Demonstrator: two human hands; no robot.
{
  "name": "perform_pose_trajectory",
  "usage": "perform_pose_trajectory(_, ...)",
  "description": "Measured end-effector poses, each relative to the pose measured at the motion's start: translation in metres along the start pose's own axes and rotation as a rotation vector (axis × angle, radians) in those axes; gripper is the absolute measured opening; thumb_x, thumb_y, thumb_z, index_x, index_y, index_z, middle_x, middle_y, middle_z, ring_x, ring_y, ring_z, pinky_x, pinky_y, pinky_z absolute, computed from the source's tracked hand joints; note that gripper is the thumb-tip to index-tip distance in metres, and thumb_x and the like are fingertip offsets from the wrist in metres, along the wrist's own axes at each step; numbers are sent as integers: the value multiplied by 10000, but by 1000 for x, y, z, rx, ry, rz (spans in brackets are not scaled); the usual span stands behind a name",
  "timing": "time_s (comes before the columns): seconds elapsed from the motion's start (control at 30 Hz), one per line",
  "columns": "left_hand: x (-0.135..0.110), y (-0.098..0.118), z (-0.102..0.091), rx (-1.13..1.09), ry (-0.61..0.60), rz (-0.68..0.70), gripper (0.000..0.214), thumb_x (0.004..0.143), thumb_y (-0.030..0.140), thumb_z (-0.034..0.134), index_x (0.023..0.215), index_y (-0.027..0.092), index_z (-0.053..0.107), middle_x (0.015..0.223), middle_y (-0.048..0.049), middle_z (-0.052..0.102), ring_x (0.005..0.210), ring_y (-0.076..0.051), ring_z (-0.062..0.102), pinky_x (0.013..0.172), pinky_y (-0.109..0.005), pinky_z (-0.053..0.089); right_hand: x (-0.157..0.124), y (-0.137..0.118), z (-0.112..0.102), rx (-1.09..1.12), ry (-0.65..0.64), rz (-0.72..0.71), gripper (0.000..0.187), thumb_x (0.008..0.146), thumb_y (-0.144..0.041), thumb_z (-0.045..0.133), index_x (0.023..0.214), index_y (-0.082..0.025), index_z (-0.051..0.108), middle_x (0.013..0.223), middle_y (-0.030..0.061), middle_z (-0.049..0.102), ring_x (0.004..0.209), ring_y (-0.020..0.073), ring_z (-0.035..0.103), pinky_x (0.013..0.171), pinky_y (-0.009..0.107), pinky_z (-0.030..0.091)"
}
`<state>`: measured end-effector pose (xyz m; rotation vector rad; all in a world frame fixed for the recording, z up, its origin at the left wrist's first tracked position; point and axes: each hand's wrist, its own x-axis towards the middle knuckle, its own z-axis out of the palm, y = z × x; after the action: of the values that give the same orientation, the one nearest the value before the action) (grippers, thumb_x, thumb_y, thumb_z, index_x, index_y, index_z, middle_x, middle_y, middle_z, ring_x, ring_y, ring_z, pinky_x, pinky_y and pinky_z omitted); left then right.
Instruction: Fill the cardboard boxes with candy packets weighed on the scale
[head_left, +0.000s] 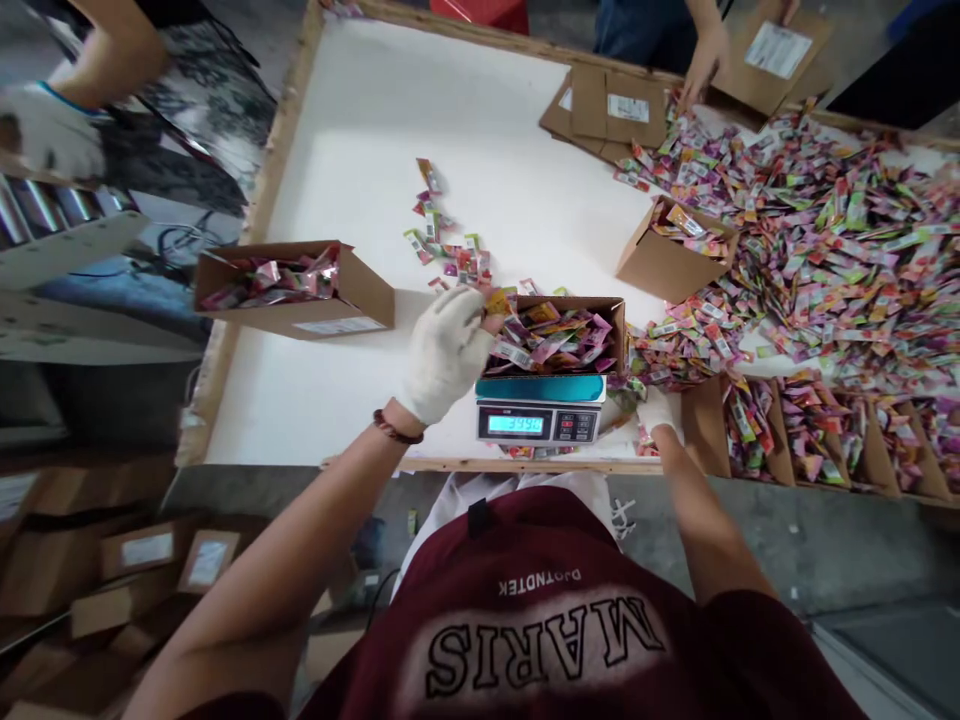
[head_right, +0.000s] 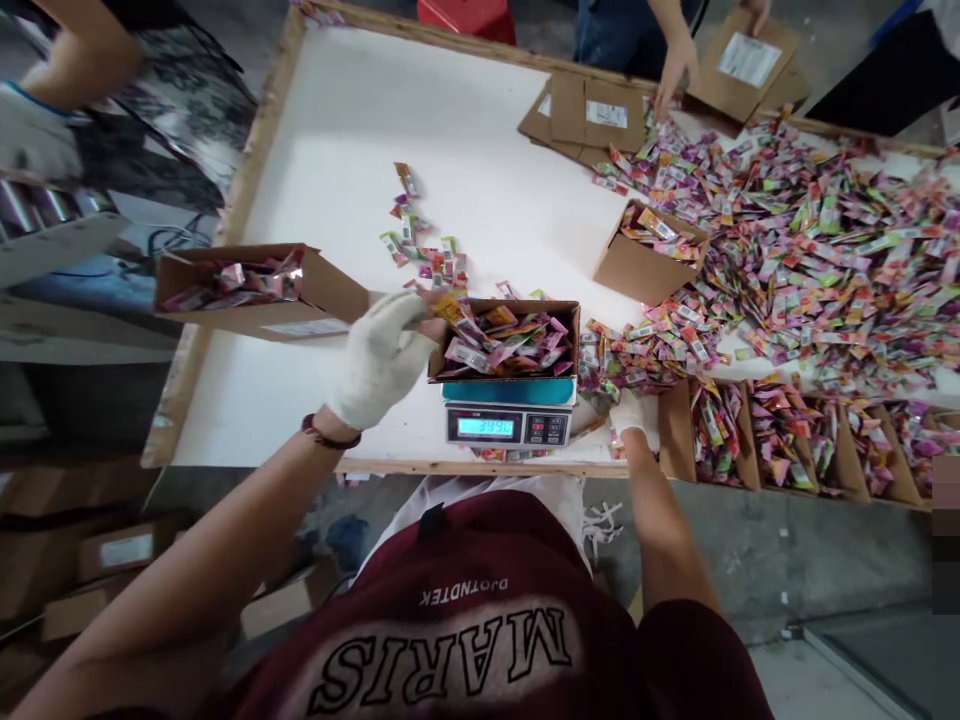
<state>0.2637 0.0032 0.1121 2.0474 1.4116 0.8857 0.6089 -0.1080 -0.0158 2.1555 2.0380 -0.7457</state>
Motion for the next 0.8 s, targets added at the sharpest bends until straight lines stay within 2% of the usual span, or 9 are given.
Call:
perform_pose_trajectory(0.13,23,19,43,105,-400,275,381,964,279,515,1299,174,663,1312,-138,662,1221,-289,592,1122,-480,457,-2,15,-17,146,16,147,312,1018,-409,643,1242,-193,669,1224,75,672,1023,193,675,894,375,596)
perform_pose_trajectory(0.2,41,22,72,234,-656,274,467,950,278,523,1402,190,601,1377,-160,614,1259,-326,561,1118,-512,444,-2,27,-28,214,31,210,295,1014,-372,615,1194,-142,661,1052,55,695,907,171,666,822,333,591)
perform_pose_trajectory(0.27,58,21,101,361,-840,205,536,923,245,535,1455,176,555,1432,-204,555,1295,-375,525,1096,-549,440,-5,38,-45,280,55,247,259,978,-300,554,1136,-117,647,889,35,683,812,158,637,753,285,570)
perform_pose_trajectory(0.37,71,16,130,429,-928,166,545,896,195,541,1438,148,566,1422,-240,538,1322,-410,494,1101,-588,408,-14,42,-81,409,99,241,235,878,-266,508,1051,-157,622,780,19,652,696,157,609,634,255,534)
perform_pose_trajectory(0.43,74,16,135,429,-923,179,529,898,193,537,1424,155,577,1400,-233,555,1316,-398,505,1103,-575,409,-18,28,-109,618,117,127,181,837,-310,542,971,-206,604,726,5,634,616,157,584,562,258,502)
perform_pose_trajectory(0.53,72,22,122,427,-921,213,495,896,195,531,1384,177,616,1386,-213,590,1276,-374,561,1079,-534,450,-11,-15,-144,908,136,-263,162,823,-367,633,917,-235,617,800,18,673,686,168,615,636,284,526)
perform_pose_trajectory(0.63,60,26,85,409,-922,263,413,891,189,529,1268,195,695,1350,-171,653,1265,-334,607,1084,-468,479,20,-69,-156,870,79,-564,177,840,-316,647,977,-206,658,989,34,703,879,179,652,812,304,545)
perform_pose_trajectory(0.7,42,19,49,341,-885,293,364,912,190,492,1183,196,735,1284,-153,704,1268,-303,626,1100,-427,488,47,-100,-151,627,-27,-573,173,840,-213,611,999,-174,667,973,27,708,892,176,652,859,304,541)
perform_pose_trajectory(0.8,5,1,-8,153,-773,316,374,965,270,440,1163,231,754,1221,-116,749,1247,-267,659,1137,-407,492,72,-131,-138,140,-83,-414,296,787,-73,613,1071,-123,680,1051,89,729,964,218,664,956,360,528)
